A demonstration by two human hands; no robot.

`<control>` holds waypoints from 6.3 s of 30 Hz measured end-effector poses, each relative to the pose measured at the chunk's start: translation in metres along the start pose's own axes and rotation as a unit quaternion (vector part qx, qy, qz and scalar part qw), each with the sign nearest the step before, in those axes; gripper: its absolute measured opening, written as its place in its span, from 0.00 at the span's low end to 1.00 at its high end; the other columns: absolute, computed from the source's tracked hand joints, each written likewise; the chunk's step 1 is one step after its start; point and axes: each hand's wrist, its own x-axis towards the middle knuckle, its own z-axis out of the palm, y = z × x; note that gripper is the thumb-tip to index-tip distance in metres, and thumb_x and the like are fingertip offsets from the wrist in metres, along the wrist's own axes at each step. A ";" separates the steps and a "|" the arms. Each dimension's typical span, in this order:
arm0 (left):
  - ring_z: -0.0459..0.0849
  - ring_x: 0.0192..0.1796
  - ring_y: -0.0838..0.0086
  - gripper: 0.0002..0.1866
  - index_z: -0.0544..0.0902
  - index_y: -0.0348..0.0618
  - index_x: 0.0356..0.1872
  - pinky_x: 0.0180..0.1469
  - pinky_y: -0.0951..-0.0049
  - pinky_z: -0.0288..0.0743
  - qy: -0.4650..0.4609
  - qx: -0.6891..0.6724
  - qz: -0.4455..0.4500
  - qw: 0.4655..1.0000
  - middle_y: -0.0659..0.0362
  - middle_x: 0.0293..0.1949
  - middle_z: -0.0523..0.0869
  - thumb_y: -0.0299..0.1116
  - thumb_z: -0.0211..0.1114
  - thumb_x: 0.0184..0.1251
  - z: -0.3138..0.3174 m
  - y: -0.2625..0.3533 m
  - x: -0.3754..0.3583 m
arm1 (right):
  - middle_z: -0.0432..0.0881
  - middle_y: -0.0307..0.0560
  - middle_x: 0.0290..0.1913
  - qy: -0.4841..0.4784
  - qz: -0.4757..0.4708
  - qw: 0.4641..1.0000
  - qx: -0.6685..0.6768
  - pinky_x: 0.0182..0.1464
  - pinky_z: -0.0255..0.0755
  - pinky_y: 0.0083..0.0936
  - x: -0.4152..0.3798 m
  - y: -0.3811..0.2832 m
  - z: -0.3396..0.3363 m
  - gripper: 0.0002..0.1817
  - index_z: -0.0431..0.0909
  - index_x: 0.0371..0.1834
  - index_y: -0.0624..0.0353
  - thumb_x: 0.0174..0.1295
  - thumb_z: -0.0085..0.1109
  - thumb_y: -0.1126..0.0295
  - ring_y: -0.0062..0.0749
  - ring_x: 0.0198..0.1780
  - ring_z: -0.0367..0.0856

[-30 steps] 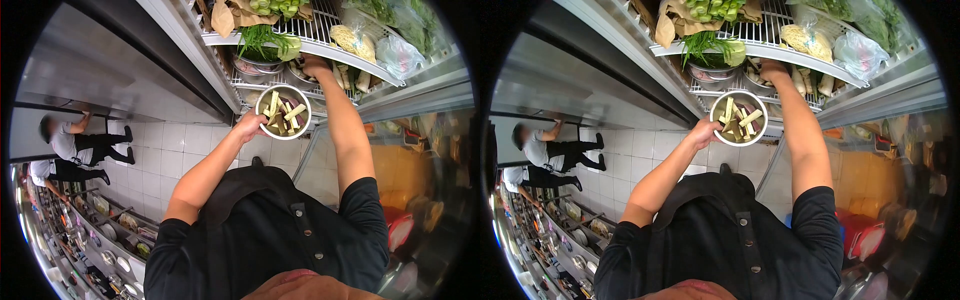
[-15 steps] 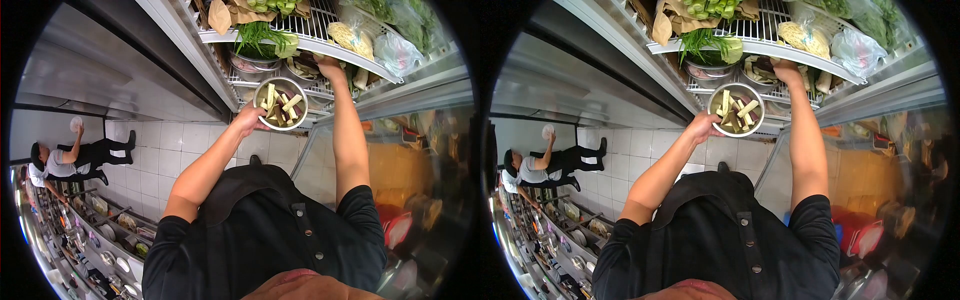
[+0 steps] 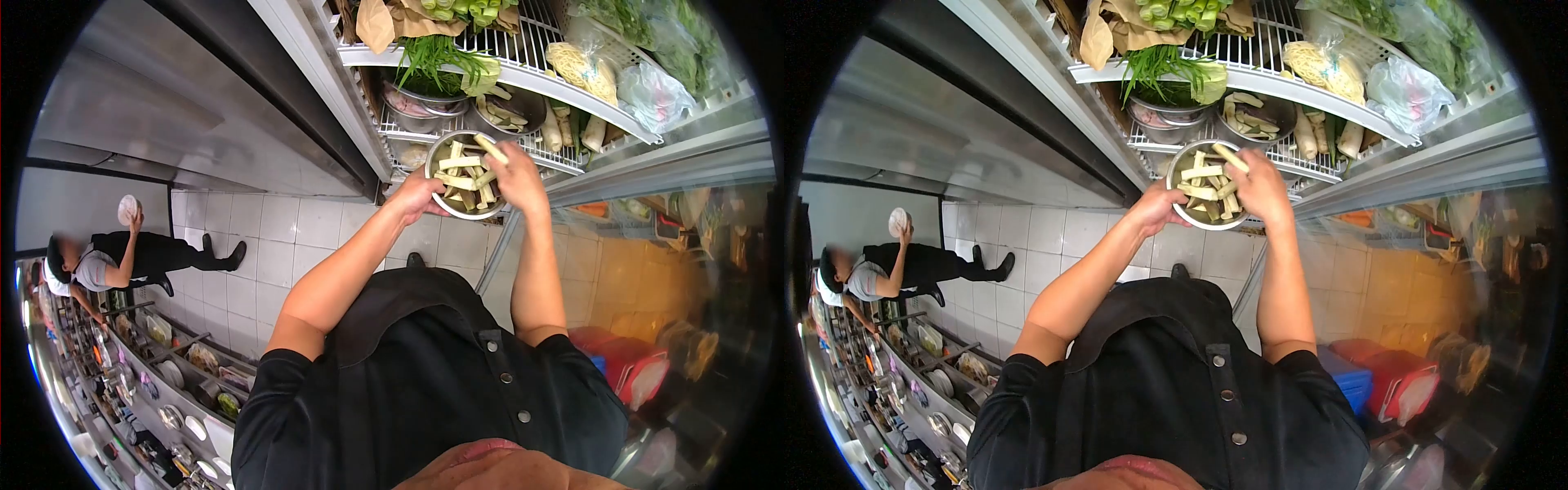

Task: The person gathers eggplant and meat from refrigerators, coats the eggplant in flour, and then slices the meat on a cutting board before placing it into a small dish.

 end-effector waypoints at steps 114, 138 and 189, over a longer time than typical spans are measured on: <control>0.90 0.50 0.55 0.31 0.76 0.33 0.70 0.42 0.53 0.84 0.420 -0.320 0.267 0.806 0.47 0.57 0.87 0.24 0.59 0.62 -1.332 -0.186 -1.103 | 0.89 0.42 0.42 0.080 0.160 0.974 0.141 0.38 0.80 0.28 -0.231 -0.777 0.877 0.23 0.81 0.65 0.59 0.70 0.70 0.62 0.28 0.36 0.88; 0.90 0.46 0.52 0.32 0.75 0.41 0.72 0.45 0.57 0.85 0.402 -0.336 0.222 0.822 0.48 0.57 0.89 0.36 0.61 0.65 -0.825 -0.155 -0.766 | 0.58 0.55 0.88 0.507 -0.077 0.723 0.462 0.85 0.47 0.34 0.068 -0.440 0.256 0.48 0.57 0.86 0.68 0.80 0.44 0.35 0.44 0.86 0.57; 0.84 0.63 0.50 0.29 0.73 0.28 0.74 0.65 0.52 0.82 0.562 -0.303 0.565 0.523 0.42 0.69 0.79 0.43 0.46 0.88 -0.477 -0.039 -0.643 | 0.92 0.55 0.38 0.436 -0.293 0.802 -0.286 0.74 0.67 0.60 0.189 -0.640 0.102 0.09 0.91 0.37 0.55 0.65 0.65 0.64 0.52 0.44 0.91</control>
